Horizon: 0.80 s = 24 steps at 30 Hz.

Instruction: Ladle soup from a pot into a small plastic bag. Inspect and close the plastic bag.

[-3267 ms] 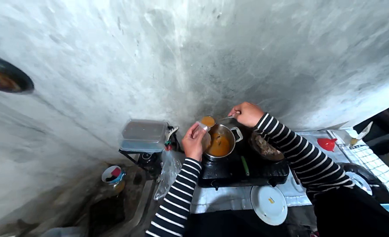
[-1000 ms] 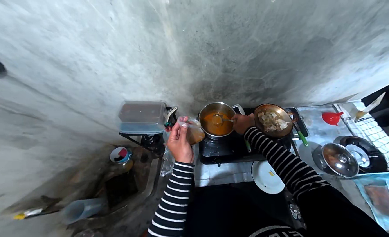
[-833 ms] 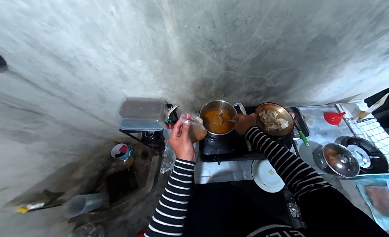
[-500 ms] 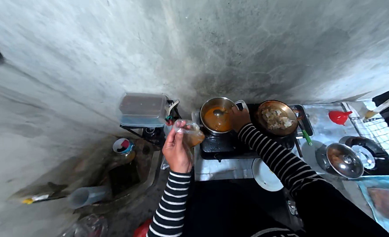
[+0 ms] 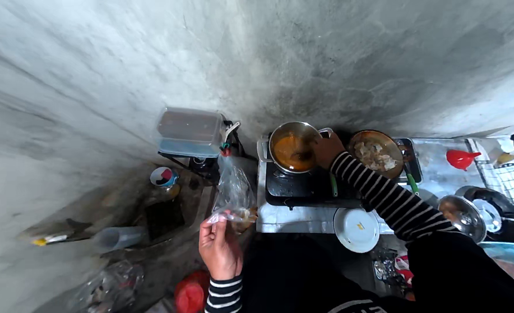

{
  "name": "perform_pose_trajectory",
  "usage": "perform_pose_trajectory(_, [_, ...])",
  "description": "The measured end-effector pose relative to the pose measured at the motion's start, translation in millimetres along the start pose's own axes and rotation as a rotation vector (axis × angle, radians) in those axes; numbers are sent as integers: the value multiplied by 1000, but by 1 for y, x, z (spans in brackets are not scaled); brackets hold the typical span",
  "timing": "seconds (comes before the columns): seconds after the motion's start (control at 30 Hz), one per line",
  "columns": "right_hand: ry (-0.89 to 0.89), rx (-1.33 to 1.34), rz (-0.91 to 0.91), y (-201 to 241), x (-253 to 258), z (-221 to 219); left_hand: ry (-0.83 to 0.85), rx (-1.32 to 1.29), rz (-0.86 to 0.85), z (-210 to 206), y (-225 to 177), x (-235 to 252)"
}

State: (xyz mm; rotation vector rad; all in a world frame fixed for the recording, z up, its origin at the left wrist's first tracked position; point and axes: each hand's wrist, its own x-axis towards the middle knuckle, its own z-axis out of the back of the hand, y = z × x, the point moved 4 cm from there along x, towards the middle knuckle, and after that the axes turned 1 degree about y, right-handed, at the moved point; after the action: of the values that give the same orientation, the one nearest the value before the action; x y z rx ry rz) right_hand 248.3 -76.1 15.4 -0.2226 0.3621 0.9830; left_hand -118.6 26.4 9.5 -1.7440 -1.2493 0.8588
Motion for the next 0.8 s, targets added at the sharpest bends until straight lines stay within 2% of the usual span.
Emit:
perform_pose_trajectory(0.1, [36,9,-12,-5,-15,13,6,-16,-1,9,-5,-5])
perform_pose_trajectory(0.17, [-1,42,-73,-8,-16,20,16,-25,-9,10,-6,-7])
perform_pose_trajectory(0.27, [-102,151,-170,-3,-4,19,32,-38,-5,8,-4,-6])
perform_pose_trajectory(0.33, [-106,197,-229,6,11,6,26,-45,6,4,-3,-6])
perform_pose_trajectory(0.5, [5,281,-330,32,26,-18,33,-66,-15,-4,-8,-5])
perform_pose_trajectory(0.6, [100,330,-334,40,25,-18,45,-68,-22,-4,-7,-6])
perform_pose_trajectory(0.8, [158,499,-288,46,24,-18,80,-64,-5,-5,-5,-5])
